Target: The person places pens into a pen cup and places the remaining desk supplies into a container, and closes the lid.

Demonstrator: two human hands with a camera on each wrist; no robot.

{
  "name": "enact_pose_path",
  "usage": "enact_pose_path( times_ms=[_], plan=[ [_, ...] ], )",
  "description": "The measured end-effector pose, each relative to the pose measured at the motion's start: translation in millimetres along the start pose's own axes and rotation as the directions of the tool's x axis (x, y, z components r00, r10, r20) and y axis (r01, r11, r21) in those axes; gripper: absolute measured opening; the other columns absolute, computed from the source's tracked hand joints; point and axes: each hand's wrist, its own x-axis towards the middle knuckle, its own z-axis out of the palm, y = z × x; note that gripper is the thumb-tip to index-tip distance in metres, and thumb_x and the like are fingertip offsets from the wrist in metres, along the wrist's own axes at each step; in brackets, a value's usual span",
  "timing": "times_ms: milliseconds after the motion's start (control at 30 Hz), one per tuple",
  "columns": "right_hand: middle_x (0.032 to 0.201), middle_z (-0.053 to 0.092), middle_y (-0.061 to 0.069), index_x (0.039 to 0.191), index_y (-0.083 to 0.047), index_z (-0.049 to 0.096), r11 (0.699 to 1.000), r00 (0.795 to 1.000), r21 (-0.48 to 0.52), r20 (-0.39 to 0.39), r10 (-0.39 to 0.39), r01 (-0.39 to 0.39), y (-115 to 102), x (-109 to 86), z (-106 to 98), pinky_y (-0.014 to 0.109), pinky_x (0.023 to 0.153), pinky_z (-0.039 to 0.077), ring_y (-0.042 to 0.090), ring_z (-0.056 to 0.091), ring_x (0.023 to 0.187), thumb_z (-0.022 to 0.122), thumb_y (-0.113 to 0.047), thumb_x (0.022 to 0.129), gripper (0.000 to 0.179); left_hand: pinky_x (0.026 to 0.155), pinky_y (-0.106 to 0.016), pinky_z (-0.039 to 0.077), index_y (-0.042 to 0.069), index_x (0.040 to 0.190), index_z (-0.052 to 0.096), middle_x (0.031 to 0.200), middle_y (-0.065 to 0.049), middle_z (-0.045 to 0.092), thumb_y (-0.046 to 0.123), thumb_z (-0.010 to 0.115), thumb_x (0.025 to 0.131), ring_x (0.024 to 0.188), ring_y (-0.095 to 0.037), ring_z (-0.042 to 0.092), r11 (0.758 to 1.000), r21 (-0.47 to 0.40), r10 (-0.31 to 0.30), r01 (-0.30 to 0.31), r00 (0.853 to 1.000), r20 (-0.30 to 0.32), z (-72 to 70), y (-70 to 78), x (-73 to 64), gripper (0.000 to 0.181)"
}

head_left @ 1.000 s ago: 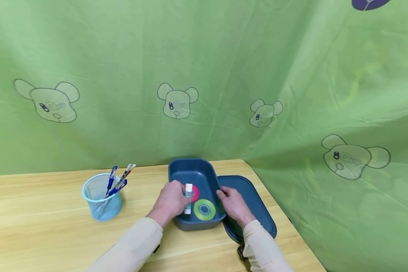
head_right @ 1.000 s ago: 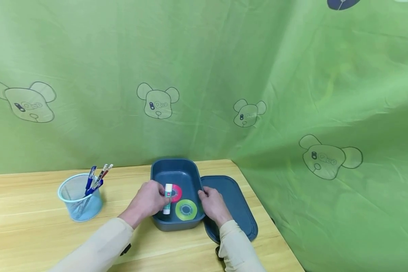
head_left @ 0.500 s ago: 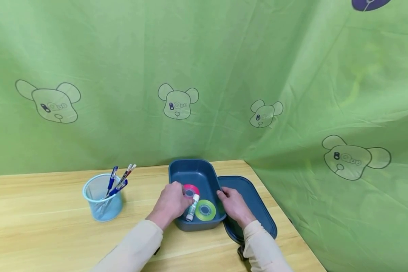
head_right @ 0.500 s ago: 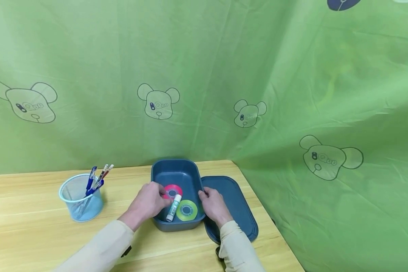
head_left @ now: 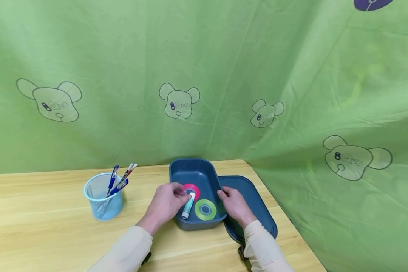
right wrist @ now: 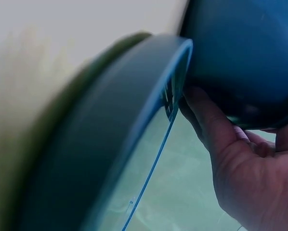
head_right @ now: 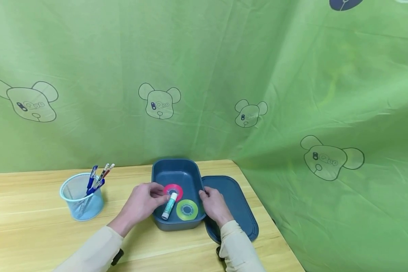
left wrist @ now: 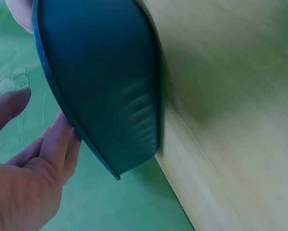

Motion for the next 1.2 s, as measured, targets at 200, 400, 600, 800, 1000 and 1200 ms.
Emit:
enact_pose_path(
  times_ms=[200,400,600,800,1000,1200],
  plan=[
    [0.115,0.064,0.013,0.118,-0.002,0.066,1.000,1.000,0.007,0.007,0.001,-0.001,0,1.6,-1,0.047,0.096,0.047,0.026,0.056,0.107,0.049,-0.020,0.104,0.028,0.081,-0.032,0.058,-0.003,0.115,0.066,0.099,-0.007,0.067,0.013,0.074,0.089,0.089,-0.018,0.064,0.997,-0.066,0.029,-0.033,0.998,-0.055,-4.3,-6.8,-2.4,0.032],
    [0.121,0.062,0.015,0.125,0.001,0.062,1.000,0.999,0.002,0.032,0.015,-0.015,-2,1.6,-2,0.050,0.099,0.046,0.029,0.055,0.113,0.050,-0.021,0.104,0.033,0.080,-0.030,0.058,-0.002,0.116,0.066,0.101,-0.008,0.065,0.012,0.074,0.088,0.092,-0.020,0.063,0.994,-0.108,0.008,-0.025,0.988,-0.152,-6.8,-11.1,-5.5,0.032],
    [0.134,0.055,0.021,0.136,0.004,0.053,1.000,0.999,-0.010,0.031,0.020,-0.020,-5,-1.3,-10,0.052,0.103,0.044,0.037,0.050,0.124,0.052,-0.026,0.103,0.045,0.084,-0.034,0.058,-0.002,0.118,0.063,0.109,-0.013,0.063,0.012,0.073,0.089,0.097,-0.026,0.065,0.992,-0.125,-0.033,0.005,0.975,-0.219,-8.7,-16.4,-4.6,0.034],
    [0.129,0.058,0.020,0.133,0.003,0.056,1.000,1.000,0.005,-0.011,-0.013,0.013,1,-1.7,-42,0.042,0.089,0.056,0.032,0.058,0.114,0.053,-0.021,0.102,0.039,0.082,-0.038,0.056,-0.006,0.115,0.063,0.103,-0.015,0.064,0.012,0.072,0.088,0.092,-0.025,0.061,0.998,-0.060,-0.049,0.036,0.970,-0.237,-9.4,-23.4,0.2,0.034],
    [0.121,0.060,0.026,0.126,0.011,0.056,0.999,1.000,-0.051,-0.019,-0.014,0.013,27,-4.2,-84,0.043,0.081,0.057,0.037,0.060,0.106,0.055,-0.013,0.100,0.035,0.078,-0.036,0.057,-0.008,0.111,0.065,0.096,-0.012,0.064,0.007,0.073,0.086,0.086,-0.023,0.060,0.999,-0.027,-0.042,0.036,0.974,-0.222,-7.0,-30.1,2.5,0.030],
    [0.112,0.062,0.028,0.122,0.014,0.055,0.993,0.999,-0.116,-0.043,0.025,-0.030,51,-5.1,-112,0.042,0.074,0.056,0.038,0.061,0.094,0.058,-0.009,0.096,0.035,0.077,-0.034,0.058,-0.010,0.111,0.065,0.093,-0.010,0.066,0.005,0.072,0.087,0.085,-0.022,0.061,0.996,-0.064,-0.067,0.057,0.981,-0.182,-4.5,-30.9,1.6,0.030]
  ],
)
